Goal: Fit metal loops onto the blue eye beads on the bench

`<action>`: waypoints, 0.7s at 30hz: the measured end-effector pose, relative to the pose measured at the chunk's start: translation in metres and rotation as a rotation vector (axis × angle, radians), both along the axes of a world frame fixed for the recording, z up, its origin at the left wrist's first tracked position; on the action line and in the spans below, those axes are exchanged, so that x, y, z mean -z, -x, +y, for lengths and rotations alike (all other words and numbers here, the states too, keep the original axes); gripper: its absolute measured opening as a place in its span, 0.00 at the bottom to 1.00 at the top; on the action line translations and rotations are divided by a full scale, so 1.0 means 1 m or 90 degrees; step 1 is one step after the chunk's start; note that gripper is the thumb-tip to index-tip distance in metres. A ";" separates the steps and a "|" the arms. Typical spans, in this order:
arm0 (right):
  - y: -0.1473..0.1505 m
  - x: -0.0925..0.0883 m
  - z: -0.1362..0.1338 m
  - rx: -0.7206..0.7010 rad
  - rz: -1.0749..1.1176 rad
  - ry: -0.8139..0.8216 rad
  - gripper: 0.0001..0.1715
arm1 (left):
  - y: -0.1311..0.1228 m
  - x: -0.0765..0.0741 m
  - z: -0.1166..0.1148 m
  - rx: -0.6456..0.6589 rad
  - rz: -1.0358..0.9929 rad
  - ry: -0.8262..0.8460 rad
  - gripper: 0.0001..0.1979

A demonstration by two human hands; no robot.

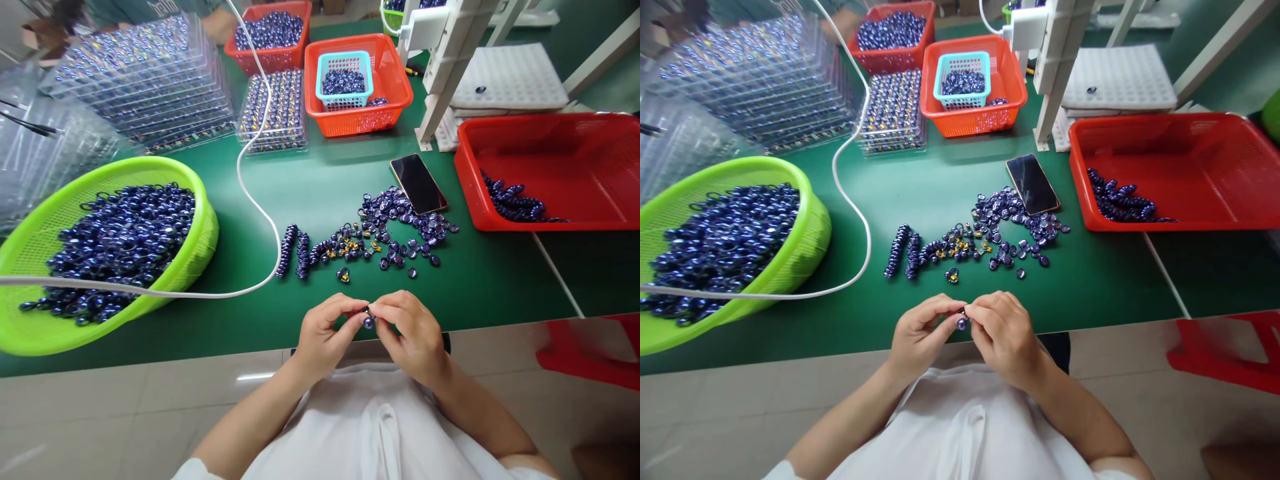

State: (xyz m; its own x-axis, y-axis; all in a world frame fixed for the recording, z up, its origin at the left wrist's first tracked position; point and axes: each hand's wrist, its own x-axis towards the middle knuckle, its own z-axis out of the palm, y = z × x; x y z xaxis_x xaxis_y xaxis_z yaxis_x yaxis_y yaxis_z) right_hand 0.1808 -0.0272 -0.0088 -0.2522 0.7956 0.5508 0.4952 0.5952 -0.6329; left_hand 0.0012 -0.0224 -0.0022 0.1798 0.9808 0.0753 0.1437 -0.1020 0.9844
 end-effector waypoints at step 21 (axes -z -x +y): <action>0.009 -0.004 -0.002 0.038 0.141 0.201 0.08 | -0.002 -0.001 -0.004 0.017 0.043 -0.059 0.07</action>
